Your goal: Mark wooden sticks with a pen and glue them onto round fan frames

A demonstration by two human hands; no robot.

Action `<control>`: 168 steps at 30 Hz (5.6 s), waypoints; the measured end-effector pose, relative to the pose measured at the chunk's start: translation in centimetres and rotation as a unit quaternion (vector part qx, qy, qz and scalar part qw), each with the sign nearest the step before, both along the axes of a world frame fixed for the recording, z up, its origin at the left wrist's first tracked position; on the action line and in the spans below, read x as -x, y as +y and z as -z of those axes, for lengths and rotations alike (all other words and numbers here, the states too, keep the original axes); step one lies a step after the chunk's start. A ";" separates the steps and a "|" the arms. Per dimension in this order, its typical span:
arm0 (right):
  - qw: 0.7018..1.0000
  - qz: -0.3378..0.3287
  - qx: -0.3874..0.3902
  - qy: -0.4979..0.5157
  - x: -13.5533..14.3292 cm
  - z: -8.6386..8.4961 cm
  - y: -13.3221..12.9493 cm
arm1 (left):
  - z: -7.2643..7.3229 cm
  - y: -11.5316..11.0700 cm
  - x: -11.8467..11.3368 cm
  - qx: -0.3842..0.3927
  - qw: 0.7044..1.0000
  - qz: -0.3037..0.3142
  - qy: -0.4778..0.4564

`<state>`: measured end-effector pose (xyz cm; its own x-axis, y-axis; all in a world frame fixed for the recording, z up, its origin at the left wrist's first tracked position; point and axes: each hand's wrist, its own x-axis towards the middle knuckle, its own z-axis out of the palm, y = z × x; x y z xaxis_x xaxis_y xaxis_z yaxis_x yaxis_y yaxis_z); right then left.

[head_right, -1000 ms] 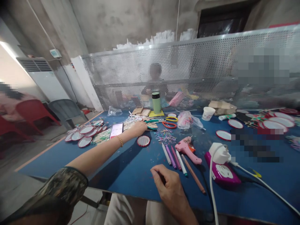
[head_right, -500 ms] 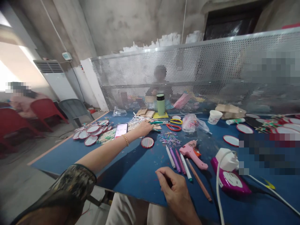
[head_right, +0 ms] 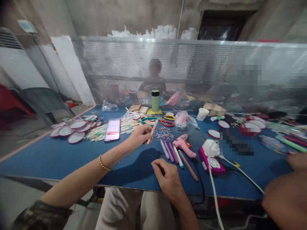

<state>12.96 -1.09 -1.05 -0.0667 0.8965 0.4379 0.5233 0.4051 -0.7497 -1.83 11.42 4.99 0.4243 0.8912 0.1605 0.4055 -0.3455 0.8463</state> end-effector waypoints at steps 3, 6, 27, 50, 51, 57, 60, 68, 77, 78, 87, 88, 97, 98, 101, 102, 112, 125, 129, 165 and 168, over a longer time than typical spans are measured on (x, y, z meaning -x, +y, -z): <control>0.999 0.005 -0.014 -0.037 0.4 0.0 -0.2 | 1.2 -0.5 0.4 0.129 0.980 -0.013 -0.152; 0.999 0.003 -0.021 -0.036 0.1 -0.3 -0.7 | 1.9 -0.2 1.0 0.175 0.965 0.001 -0.197; 0.858 0.224 0.034 -0.461 -1.2 -2.9 5.8 | 2.0 -1.3 0.5 0.143 0.975 0.020 -0.172; 0.989 0.095 0.001 0.110 -1.1 -1.0 5.5 | 3.5 -1.8 0.1 0.217 0.946 0.112 -0.212; 0.987 0.087 0.006 0.132 -1.0 -1.3 5.3 | 3.5 -1.8 0.1 0.222 0.944 0.119 -0.213; 0.966 0.165 -0.050 0.193 -1.9 -2.7 4.3 | 3.4 -1.9 0.2 0.233 0.941 0.117 -0.217; 0.925 0.246 -0.110 0.266 -2.7 -2.7 4.2 | 3.3 -1.7 0.2 0.226 0.945 0.106 -0.213; 0.970 0.213 -0.118 0.007 -2.0 -3.0 4.4 | 3.2 -1.8 0.0 0.217 0.950 0.096 -0.202; 0.973 0.195 -0.091 -0.079 -3.8 -2.8 4.7 | 4.0 -1.5 -0.2 0.220 0.949 0.103 -0.203; 0.970 0.167 -0.072 -0.160 -3.5 -2.9 4.7 | 4.0 -1.4 -0.2 0.217 0.950 0.100 -0.201; 0.876 0.121 0.002 -0.467 -1.6 -2.3 4.6 | 3.2 -1.6 0.0 0.208 0.954 0.099 -0.191; 0.872 0.151 -0.002 -0.466 -1.9 -2.2 4.6 | 3.2 -1.6 0.0 0.208 0.954 0.099 -0.191; 0.820 0.255 0.059 -0.510 -2.1 -2.2 4.3 | 3.7 -2.8 -0.4 0.299 0.937 0.119 -0.139; 0.822 0.252 0.063 -0.507 -1.9 -2.2 4.3 | 3.8 -2.9 -0.5 0.313 0.930 0.124 -0.146; 0.823 0.248 0.083 -0.504 -1.7 -2.2 4.2 | 4.2 -2.8 -0.7 0.330 0.918 0.138 -0.174; 0.823 0.246 0.089 -0.504 -1.6 -2.2 4.2 | 4.4 -2.7 -0.7 0.330 0.916 0.141 -0.180; 0.910 0.219 0.015 -0.351 -3.6 -2.6 1.2 | 4.7 -2.2 -1.0 0.326 0.913 0.156 -0.191; 0.983 0.122 0.033 0.132 -5.0 -3.1 0.6 | 5.2 -1.4 -2.6 0.344 0.901 0.142 -0.223; 0.961 0.043 0.070 0.265 -4.9 -2.2 1.1 | 4.9 -1.3 -2.3 0.326 0.903 0.136 -0.245; 0.947 0.148 -0.173 0.224 1.8 -4.1 5.1 | 2.2 -2.9 0.2 0.221 0.919 0.250 -0.212; 0.952 0.146 -0.165 0.212 1.7 -4.0 5.1 | 2.3 -2.9 0.1 0.210 0.924 0.250 -0.200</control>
